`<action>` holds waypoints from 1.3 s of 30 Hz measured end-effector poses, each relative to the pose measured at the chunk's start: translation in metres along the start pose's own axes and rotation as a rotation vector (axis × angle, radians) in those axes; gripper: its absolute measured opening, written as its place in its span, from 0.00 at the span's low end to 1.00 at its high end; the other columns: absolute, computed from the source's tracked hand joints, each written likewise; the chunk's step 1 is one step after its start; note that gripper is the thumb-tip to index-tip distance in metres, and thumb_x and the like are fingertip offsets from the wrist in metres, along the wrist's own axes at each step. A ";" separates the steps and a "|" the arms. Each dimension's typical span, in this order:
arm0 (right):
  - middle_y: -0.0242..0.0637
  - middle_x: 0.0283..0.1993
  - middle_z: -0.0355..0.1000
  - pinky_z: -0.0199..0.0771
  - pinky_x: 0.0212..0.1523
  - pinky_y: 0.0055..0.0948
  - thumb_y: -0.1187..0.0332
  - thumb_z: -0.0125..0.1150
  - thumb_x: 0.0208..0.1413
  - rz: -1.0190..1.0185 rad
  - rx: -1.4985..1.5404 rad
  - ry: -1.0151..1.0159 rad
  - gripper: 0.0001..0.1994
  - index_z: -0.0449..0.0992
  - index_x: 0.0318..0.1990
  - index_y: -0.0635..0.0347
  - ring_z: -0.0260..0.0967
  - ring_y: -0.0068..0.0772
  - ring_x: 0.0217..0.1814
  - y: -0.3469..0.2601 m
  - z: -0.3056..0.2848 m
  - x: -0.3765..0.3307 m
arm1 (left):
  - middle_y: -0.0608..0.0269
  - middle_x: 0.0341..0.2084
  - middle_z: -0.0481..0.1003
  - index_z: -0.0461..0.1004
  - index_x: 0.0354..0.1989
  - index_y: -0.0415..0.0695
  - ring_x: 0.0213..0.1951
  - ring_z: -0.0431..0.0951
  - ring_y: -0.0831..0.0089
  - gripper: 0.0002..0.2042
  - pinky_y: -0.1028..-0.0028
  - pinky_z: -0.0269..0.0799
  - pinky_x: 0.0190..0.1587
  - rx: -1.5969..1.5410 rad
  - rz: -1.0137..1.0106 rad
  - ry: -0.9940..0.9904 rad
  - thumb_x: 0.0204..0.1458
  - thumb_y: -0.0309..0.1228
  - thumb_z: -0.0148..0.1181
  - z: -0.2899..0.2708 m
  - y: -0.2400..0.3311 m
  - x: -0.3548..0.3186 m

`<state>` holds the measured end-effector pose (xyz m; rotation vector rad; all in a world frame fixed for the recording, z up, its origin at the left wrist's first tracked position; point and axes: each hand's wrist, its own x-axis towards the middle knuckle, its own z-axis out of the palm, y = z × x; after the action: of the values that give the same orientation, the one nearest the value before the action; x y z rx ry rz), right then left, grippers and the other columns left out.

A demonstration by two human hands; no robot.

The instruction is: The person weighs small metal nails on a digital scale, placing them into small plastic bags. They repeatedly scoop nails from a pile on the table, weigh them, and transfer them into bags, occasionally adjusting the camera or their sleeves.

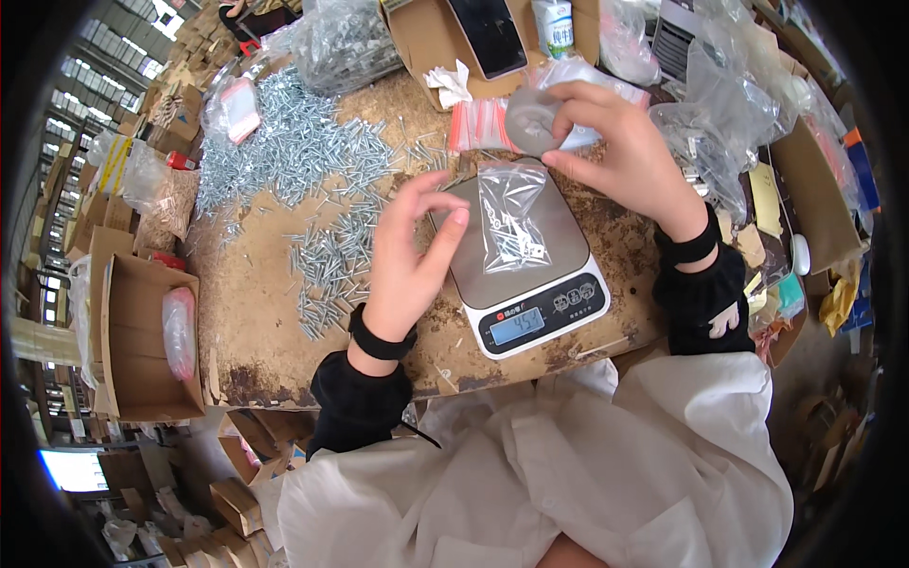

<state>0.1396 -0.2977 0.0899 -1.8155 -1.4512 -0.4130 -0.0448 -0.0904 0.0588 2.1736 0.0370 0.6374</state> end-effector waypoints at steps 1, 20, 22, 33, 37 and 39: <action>0.44 0.53 0.74 0.72 0.51 0.41 0.65 0.72 0.49 0.001 -0.011 -0.001 0.13 0.73 0.32 0.60 0.72 0.53 0.52 0.000 0.001 0.000 | 0.62 0.37 0.81 0.67 0.59 0.37 0.45 0.78 0.68 0.22 0.67 0.68 0.56 -0.027 -0.040 -0.035 0.58 0.31 0.63 0.004 0.000 0.000; 0.37 0.44 0.74 0.59 0.66 0.56 0.59 0.74 0.40 -0.012 -0.006 -0.408 0.18 0.75 0.36 0.56 0.72 0.46 0.52 -0.022 0.023 -0.010 | 0.62 0.32 0.77 0.77 0.43 0.37 0.38 0.75 0.71 0.12 0.67 0.70 0.51 -0.259 0.249 0.123 0.50 0.17 0.66 -0.011 0.020 0.005; 0.36 0.47 0.74 0.53 0.69 0.61 0.56 0.75 0.40 -0.029 -0.020 -0.364 0.22 0.76 0.41 0.54 0.71 0.44 0.55 -0.034 0.016 -0.004 | 0.57 0.32 0.80 0.80 0.32 0.38 0.36 0.78 0.65 0.05 0.60 0.73 0.52 -0.212 0.290 0.129 0.47 0.18 0.68 -0.012 0.025 0.001; 0.33 0.27 0.74 0.76 0.51 0.45 0.68 0.71 0.49 -0.256 0.295 0.001 0.08 0.77 0.29 0.58 0.75 0.37 0.31 -0.062 0.004 -0.005 | 0.54 0.30 0.77 0.74 0.33 0.37 0.34 0.77 0.60 0.04 0.64 0.73 0.44 -0.263 0.321 0.085 0.51 0.20 0.63 -0.013 0.038 -0.010; 0.32 0.27 0.74 0.79 0.48 0.41 0.69 0.71 0.49 -0.271 0.339 0.037 0.07 0.77 0.28 0.57 0.75 0.37 0.29 -0.064 0.006 -0.006 | 0.52 0.29 0.76 0.73 0.32 0.36 0.32 0.77 0.61 0.02 0.66 0.73 0.40 -0.217 0.370 0.071 0.52 0.20 0.59 -0.014 0.037 -0.014; 0.32 0.27 0.74 0.79 0.47 0.40 0.69 0.70 0.50 -0.275 0.353 0.047 0.07 0.77 0.29 0.57 0.74 0.37 0.29 -0.066 0.008 -0.007 | 0.51 0.29 0.76 0.73 0.32 0.35 0.31 0.77 0.61 0.02 0.67 0.73 0.38 -0.217 0.377 0.058 0.53 0.20 0.58 -0.018 0.034 -0.016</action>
<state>0.0741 -0.2923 0.1040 -1.3267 -1.6308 -0.3076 -0.0739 -0.1029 0.0867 1.9644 -0.4023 0.8733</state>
